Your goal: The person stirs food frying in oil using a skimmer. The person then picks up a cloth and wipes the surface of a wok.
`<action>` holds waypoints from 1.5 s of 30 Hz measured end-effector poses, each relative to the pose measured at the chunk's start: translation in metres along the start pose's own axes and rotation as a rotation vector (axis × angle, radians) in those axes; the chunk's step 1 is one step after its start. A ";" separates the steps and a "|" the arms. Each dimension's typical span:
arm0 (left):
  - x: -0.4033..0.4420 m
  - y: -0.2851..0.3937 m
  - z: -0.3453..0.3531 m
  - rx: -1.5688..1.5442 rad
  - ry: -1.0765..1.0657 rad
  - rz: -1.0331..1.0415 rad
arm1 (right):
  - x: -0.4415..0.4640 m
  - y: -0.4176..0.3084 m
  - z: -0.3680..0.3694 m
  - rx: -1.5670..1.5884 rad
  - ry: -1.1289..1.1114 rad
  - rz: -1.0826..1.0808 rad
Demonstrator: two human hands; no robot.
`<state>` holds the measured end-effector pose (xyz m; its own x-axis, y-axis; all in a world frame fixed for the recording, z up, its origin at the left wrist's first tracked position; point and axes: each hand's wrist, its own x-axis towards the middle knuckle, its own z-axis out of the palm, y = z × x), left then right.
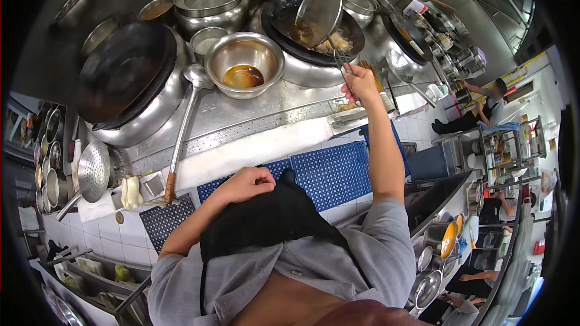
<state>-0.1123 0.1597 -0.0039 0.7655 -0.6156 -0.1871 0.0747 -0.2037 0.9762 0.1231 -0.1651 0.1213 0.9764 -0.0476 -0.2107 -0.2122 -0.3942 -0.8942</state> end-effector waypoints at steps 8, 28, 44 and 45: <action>0.000 -0.004 -0.004 0.007 0.009 0.006 | 0.029 0.007 0.005 0.098 0.096 0.072; -0.007 -0.008 -0.005 -0.019 0.022 0.037 | 0.091 -0.002 0.025 0.666 -0.261 0.141; 0.002 -0.002 -0.011 0.047 -0.059 0.088 | 0.040 -0.073 -0.015 0.324 -0.221 0.011; 0.005 -0.004 -0.011 0.058 -0.061 0.091 | 0.042 -0.087 -0.012 0.305 -0.233 -0.015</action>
<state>-0.1021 0.1659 -0.0076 0.7268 -0.6786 -0.1064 -0.0316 -0.1877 0.9817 0.1827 -0.1437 0.1950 0.9514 0.1800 -0.2499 -0.2350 -0.1004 -0.9668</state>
